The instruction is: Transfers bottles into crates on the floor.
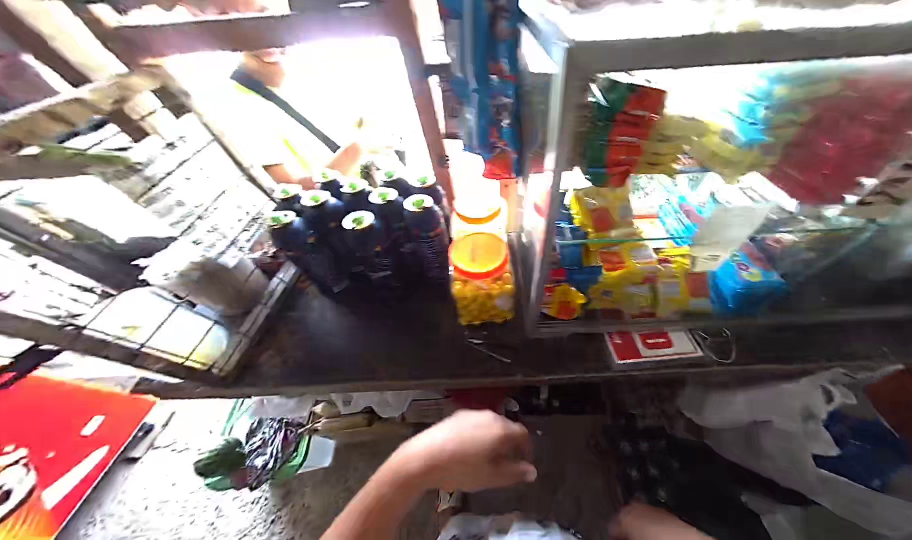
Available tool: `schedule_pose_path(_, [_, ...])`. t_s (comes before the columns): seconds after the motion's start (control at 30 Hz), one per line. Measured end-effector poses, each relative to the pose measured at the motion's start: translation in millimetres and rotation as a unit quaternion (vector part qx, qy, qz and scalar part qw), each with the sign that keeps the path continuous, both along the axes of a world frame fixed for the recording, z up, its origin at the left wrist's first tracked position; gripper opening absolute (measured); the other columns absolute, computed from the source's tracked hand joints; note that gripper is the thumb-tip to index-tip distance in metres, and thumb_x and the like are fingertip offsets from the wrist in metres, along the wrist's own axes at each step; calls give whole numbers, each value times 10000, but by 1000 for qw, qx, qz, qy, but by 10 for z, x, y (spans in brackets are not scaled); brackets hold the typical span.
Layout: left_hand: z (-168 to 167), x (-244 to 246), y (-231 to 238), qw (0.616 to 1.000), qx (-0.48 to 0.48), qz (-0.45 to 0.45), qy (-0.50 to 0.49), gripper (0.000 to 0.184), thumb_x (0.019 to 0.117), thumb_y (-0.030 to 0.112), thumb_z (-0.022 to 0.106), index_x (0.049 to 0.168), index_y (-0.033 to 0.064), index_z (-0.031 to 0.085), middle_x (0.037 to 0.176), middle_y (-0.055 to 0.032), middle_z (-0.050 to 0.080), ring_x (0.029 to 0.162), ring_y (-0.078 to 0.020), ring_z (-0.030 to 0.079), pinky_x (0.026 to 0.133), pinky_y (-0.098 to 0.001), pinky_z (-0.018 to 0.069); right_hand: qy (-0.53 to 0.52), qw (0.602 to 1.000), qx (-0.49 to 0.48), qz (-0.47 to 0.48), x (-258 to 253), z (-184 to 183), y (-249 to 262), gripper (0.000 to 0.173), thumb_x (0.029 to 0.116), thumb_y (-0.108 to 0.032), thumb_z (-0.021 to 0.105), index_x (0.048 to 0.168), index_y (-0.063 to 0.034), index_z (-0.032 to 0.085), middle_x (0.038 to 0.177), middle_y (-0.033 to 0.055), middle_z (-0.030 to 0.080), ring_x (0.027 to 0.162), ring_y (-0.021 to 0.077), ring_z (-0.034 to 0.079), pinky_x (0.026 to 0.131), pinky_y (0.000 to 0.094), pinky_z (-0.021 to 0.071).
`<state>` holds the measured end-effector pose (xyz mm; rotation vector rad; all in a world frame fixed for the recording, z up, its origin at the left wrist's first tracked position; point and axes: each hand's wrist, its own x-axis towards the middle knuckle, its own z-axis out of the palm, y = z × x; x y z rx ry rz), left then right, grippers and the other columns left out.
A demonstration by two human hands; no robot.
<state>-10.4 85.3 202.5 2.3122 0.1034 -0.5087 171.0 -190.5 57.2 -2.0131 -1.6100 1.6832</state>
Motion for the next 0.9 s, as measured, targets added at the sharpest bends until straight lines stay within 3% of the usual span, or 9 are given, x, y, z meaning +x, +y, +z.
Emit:
schedule_pose_path(0.07, [267,-435,540,963,100,167,-185,300,1006,344,629,1136,100,747,969,-93,737,874,-240,713,822,-510,588,30,991,126,39,-190,483,606,390,1066,-296,534,966,45,695,852,241,683,853,399,684,801,620,512])
schedule_pose_path(0.17, [409,-784,1409,817,248,391,-345,239,1006,186,621,1148,30,734,1016,-155,718,935,-285,709,846,-489,589,-108,895,428,65,-520,999,1616,179,1003,-212,621,1009,-73,735,946,108,727,943,288,709,836,495,588])
schedule_pose_path(0.23, [491,-889,1963,746,308,448,-385,226,993,36,598,1183,-18,707,1162,-222,690,1078,-362,684,945,-533,555,-194,820,536,61,-694,1418,2404,160,987,-215,622,1007,-99,729,1052,96,715,1040,287,681,854,464,578])
schedule_pose_path(0.33, [614,-860,2617,691,358,466,-421,294,993,20,565,1259,-87,632,1286,-313,607,1194,-463,607,1012,-583,493,-263,779,569,-6,-819,2011,3442,245,1017,-229,594,1135,-65,733,1262,128,690,1210,301,643,985,474,547])
schedule_pose_path(0.47, [761,-766,2996,723,330,513,-326,525,953,238,720,1328,-102,582,1308,-359,576,1254,-522,551,1058,-646,433,-306,802,500,-112,-877,2345,4385,468,990,-324,676,1327,-3,624,1394,201,579,1267,379,577,988,523,531])
schedule_pose_path(0.57, [734,-754,3106,743,343,499,-283,488,950,311,729,1267,-51,647,1264,-317,624,1217,-513,578,1017,-676,451,-307,846,404,-164,-1008,2445,4725,492,970,-437,669,1150,20,692,1294,222,607,1177,391,623,882,565,558])
schedule_pose_path(0.67, [663,-786,3165,758,351,477,-272,427,967,293,707,1263,-13,664,1290,-313,611,1223,-525,567,996,-696,451,-315,871,322,-197,-1092,2540,4812,379,963,-334,683,1168,-16,703,1411,211,539,1173,391,622,853,566,563])
schedule_pose_path(0.77, [629,-851,3246,767,353,458,-278,455,968,272,706,1306,-26,636,1283,-344,598,1201,-544,574,995,-705,440,-306,885,290,-196,-1085,2562,4819,445,931,-276,732,1334,-122,627,1419,217,521,1115,405,643,812,575,565])
schedule_pose_path(0.9, [594,-904,3309,785,344,435,-277,471,972,309,698,1320,-1,630,1246,-328,630,1165,-525,601,986,-709,432,-252,877,381,-149,-1041,2458,4584,462,866,-254,805,1288,-134,659,1287,177,597,1026,339,675,767,519,587])
